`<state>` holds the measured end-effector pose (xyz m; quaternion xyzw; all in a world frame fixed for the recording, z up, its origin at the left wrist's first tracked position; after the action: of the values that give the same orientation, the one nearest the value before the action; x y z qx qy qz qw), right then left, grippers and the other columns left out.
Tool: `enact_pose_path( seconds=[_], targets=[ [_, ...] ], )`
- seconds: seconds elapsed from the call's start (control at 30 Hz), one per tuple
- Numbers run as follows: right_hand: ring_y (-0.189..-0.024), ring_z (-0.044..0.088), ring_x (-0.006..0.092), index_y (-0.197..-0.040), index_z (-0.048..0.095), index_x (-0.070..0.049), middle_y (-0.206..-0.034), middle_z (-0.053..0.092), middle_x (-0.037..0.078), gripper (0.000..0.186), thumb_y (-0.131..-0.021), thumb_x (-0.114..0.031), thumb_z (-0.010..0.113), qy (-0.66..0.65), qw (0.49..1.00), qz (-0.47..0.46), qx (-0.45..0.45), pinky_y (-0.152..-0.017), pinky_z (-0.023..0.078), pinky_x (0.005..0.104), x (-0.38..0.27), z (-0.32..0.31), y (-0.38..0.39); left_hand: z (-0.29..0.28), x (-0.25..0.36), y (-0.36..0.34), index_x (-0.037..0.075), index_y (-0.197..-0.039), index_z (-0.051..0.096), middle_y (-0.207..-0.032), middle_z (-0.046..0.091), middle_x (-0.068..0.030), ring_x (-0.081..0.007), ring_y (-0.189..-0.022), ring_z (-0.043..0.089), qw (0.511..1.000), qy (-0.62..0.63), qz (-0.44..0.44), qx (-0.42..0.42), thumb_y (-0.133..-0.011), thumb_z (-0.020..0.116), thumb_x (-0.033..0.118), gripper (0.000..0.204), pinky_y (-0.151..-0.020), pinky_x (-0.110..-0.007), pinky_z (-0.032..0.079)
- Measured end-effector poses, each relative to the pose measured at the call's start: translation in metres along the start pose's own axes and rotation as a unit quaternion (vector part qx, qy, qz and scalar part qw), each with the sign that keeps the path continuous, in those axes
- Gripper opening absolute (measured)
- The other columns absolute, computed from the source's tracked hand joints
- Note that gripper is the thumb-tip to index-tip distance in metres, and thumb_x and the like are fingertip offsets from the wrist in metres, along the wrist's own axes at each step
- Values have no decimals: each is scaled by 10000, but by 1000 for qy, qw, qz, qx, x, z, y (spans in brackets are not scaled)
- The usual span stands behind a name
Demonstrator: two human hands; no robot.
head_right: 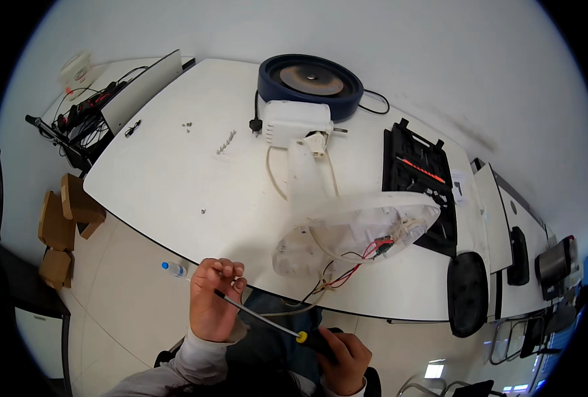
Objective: The person uses a screwdriver to remove screws from a white plastic housing containing wires and a small circuit board. They manipulate the internal components and repeatedly tighten and loosen screws while working at a white table.
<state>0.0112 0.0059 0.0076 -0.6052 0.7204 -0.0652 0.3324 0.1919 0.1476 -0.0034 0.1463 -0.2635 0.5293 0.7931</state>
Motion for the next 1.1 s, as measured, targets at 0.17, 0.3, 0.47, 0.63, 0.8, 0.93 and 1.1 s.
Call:
enact_pose_path(
  seconds=[0.17, 0.3, 0.47, 0.63, 0.8, 0.93, 1.1],
  targets=[
    [-596, 582, 203, -1022, 658, -115, -748, 583, 58, 513, -522, -39, 750, -45, 989, 141, -3, -526, 466, 285, 4, 7, -2, 1, 10, 0, 36, -929, 545, -843, 553, -59, -189, -830, 509, 998, 21, 63, 21, -862, 596, 186, 171, -695, -266, 413],
    [-585, 569, 187, -1032, 653, -111, -744, 575, 55, 518, -531, -35, 761, -66, 987, 147, -6, -517, 462, 272, 3, 7, 1, -1, -3, 5, 35, -921, 543, -835, 545, -58, -177, -822, 506, 998, -4, 38, 41, -870, 585, 182, 161, -673, -248, 414],
    [-586, 565, 184, -1046, 645, -94, -749, 570, 60, 516, -548, -42, 769, -76, 986, 147, -6, -518, 461, 267, 5, 6, 0, 2, -7, 6, 39, -957, 521, -862, 543, -62, -175, -819, 512, 998, 12, 30, 50, -887, 555, 166, 150, -669, -243, 414],
    [-590, 568, 186, -1052, 640, -82, -752, 569, 67, 502, -567, -32, 763, -94, 983, 157, -16, -519, 459, 270, 5, 7, 0, 0, -8, 6, 40, -973, 501, -873, 544, -65, -171, -813, 518, 999, 16, 21, 43, -898, 534, 149, 137, -671, -245, 418],
    [-592, 570, 184, -1064, 636, -82, -750, 567, 68, 516, -567, -27, 763, -97, 983, 153, -18, -521, 462, 272, 4, 10, 0, 0, -7, 5, 39, -968, 507, -861, 559, -67, -172, -812, 532, 999, 9, 33, 41, -895, 546, 156, 143, -681, -263, 433],
    [-588, 566, 183, -1063, 638, -91, -749, 567, 63, 527, -555, -28, 765, -92, 983, 156, -22, -516, 458, 273, 3, 9, 1, 1, -4, 5, 44, -960, 495, -851, 554, -60, -173, -794, 528, 997, -44, 46, 33, -900, 535, 163, 138, -702, -282, 439],
    [-573, 552, 178, -1043, 649, -105, -750, 568, 51, 531, -530, -35, 767, -56, 991, 123, 11, -496, 442, 270, 0, 5, 0, 3, -4, 4, 51, -952, 464, -848, 519, -47, -163, -779, 495, 995, -82, 41, 33, -921, 492, 161, 117, -686, -276, 416]
  ],
)
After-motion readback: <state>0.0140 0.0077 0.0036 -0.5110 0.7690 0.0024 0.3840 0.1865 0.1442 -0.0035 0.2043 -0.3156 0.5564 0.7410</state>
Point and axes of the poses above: each hand's wrist, its own y-axis away from the middle knuckle, its own z-axis out of the palm, x = y × z, the point moved 5 cm from there along -y, towards the middle knuckle
